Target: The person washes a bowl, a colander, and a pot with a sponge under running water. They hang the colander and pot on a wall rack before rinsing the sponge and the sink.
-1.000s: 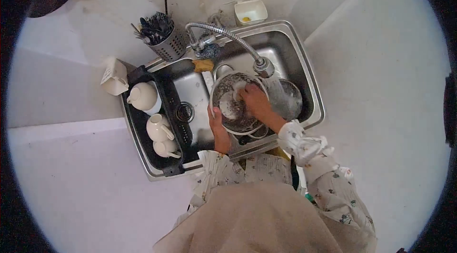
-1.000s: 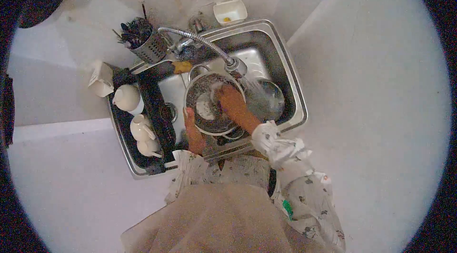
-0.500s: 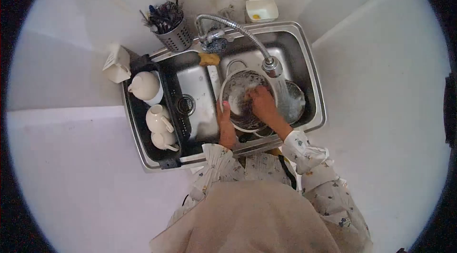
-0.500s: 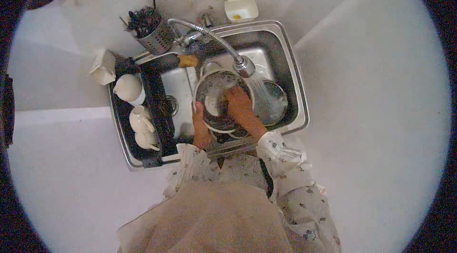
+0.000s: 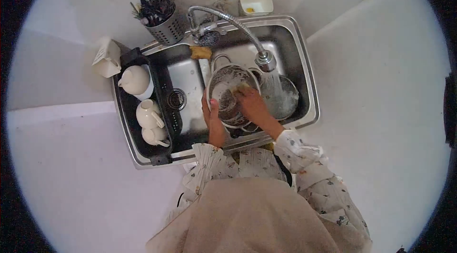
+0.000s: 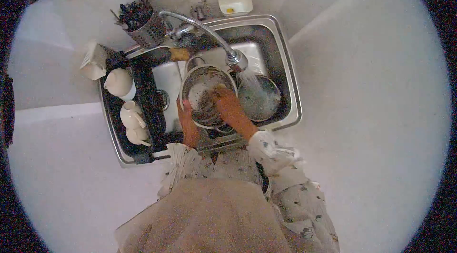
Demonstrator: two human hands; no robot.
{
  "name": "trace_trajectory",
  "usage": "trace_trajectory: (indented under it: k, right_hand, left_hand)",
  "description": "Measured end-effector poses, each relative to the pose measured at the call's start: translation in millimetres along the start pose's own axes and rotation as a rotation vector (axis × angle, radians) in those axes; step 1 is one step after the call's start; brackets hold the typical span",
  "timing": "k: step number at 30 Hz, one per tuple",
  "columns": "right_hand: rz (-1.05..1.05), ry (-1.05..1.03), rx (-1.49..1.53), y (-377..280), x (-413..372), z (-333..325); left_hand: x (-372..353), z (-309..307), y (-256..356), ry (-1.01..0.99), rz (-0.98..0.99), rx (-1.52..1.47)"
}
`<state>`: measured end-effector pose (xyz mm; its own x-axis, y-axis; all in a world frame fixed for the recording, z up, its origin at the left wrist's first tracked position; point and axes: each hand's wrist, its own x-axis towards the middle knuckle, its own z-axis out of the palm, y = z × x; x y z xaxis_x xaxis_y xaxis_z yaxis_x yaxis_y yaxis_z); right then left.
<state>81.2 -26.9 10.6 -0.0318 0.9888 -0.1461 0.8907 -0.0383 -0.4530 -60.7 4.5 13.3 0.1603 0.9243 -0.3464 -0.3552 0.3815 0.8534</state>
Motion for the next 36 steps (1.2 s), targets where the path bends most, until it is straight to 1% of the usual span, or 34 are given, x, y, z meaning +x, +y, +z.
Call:
trace_trajectory:
  k: [1, 2, 4, 5, 6, 7, 8, 10, 11, 12, 14, 15, 16, 17, 18, 19, 20, 21, 22, 23, 24, 26, 27, 29, 30, 31, 32, 33, 34, 35, 36]
  right_hand:
    - [-0.040, 0.310, 0.037, -7.0, 5.6, 6.3]
    - [-0.031, 0.315, 0.039, -14.6, 9.6, 12.7]
    - [-0.066, 0.347, 0.386, -36.5, 12.9, 15.1]
    - [-0.058, 0.354, 0.390, -44.2, 7.9, 12.9]
    - [-0.088, 0.188, 0.564, -53.9, 0.8, 5.5]
    - [-0.117, 0.022, 0.732, -59.4, -4.2, -3.1]
    - [-0.108, 0.030, 0.733, -58.1, -8.4, -12.6]
    - [0.036, -0.274, 0.377, -50.7, -21.1, -28.1]
    - [-0.066, -0.201, 0.040, -36.1, -22.4, -15.2]
    - [-0.058, -0.199, 0.041, -29.4, -20.8, -8.9]
    - [-0.067, 0.214, -0.248, -19.4, -12.6, 0.7]
    - [-0.004, 0.218, -0.187, -17.5, -2.4, 13.6]
    - [0.003, 0.221, -0.189, -25.1, 1.7, 16.0]
    - [-0.002, 0.301, 0.142, -33.6, 4.3, 18.7]
    - [-0.008, 0.378, 0.473, -42.9, 4.3, 19.1]
    - [0.046, 0.294, 0.576, -50.4, 2.3, 19.2]
    - [0.049, 0.295, 0.579, -51.0, -2.9, 16.2]
    - [0.031, 0.084, 0.679, -57.5, -10.8, -8.9]
    - [0.012, -0.128, 0.774, -60.4, -18.3, -23.7]
    - [-0.080, -0.084, 0.562, -50.1, -22.0, -4.9]
    - [-0.080, -0.083, 0.561, -43.6, -26.0, -8.7]
    - [-0.068, -0.122, 0.024, -28.2, -25.6, -17.4]
    - [-0.069, -0.120, 0.029, -22.7, -19.5, -11.0]
    - [-0.027, 0.219, -0.219, -11.0, -10.2, 9.6]
    - [-0.026, 0.220, -0.218, -16.5, -6.8, 9.8]
    - [0.000, 0.304, 0.019, -26.5, -2.5, 9.0]
    - [0.026, 0.379, 0.259, -35.6, 1.4, 9.0]
    - [0.032, 0.312, 0.418, -39.6, 0.2, 20.8]
    - [0.026, 0.308, 0.421, -49.7, -6.3, 11.2]
    - [-0.021, 0.207, 0.581, -57.9, -15.4, -0.5]
    - [-0.067, 0.106, 0.738, -61.0, -21.8, -10.7]
  left_hand:
    - [-1.3, -1.8, -0.9, -0.011, 0.035, 0.008]
    - [-2.1, -3.9, -1.7, -0.022, 0.070, 0.017]
    - [-1.9, -8.4, -2.3, -0.012, 0.054, 0.020]
    - [-1.2, -12.4, -1.9, 0.007, 0.040, 0.018]
    - [-0.3, -18.1, -1.4, 0.027, 0.026, 0.017]
    - [1.3, -25.7, 3.6, 0.028, -0.095, -0.036]
    - [1.2, -27.4, 3.5, 0.018, -0.101, -0.033]
    - [-7.8, -11.6, 30.4, 0.007, 0.052, -0.102]
    - [-9.3, -12.3, 30.0, -0.010, 0.091, -0.028]
    - [-14.0, -10.5, 28.6, -0.016, 0.085, -0.027]
    - [-22.2, -4.9, 26.0, -0.009, 0.010, -0.021]
    - [-22.1, -5.9, 21.8, -0.017, 0.007, -0.021]
    - [-20.3, -9.0, 14.3, -0.021, -0.045, -0.056]
    - [-17.2, -11.8, 7.0, -0.018, -0.099, -0.088]
    - [-13.4, -14.0, 2.8, -0.020, -0.103, -0.086]
    - [-7.6, -17.3, -0.8, -0.072, -0.054, -0.019]
    - [-2.8, -21.6, -3.2, -0.122, -0.005, 0.049]
    - [-0.6, -25.0, -0.8, -0.126, -0.007, 0.052]
    - [-0.3, -26.9, 4.1, -0.089, -0.067, -0.072]
    - [-0.8, -27.1, 7.2, -0.048, -0.127, -0.196]
    - [-5.5, -20.0, 14.5, -0.049, -0.128, -0.197]
    - [-14.5, -5.0, 31.5, -0.029, -0.040, -0.088]
    - [-8.9, -17.0, 13.8, -0.051, -0.014, -0.062]
    - [-16.7, -2.9, 18.0, -0.037, -0.022, -0.057]
    - [-20.8, 3.6, 18.6, -0.020, -0.029, -0.056]
    - [-21.2, 3.5, 11.0, 0.017, -0.041, -0.129]
    - [-19.2, -0.2, 6.3, 0.021, -0.037, -0.127]
    - [-17.3, 1.0, 7.0, -0.013, -0.025, -0.052]
    - [-17.0, 5.0, 11.5, -0.045, -0.013, 0.021]
    - [-17.9, 10.7, 14.9, 0.006, -0.023, -0.063]
    - [-17.3, 10.1, 21.0, 0.008, -0.018, -0.063]
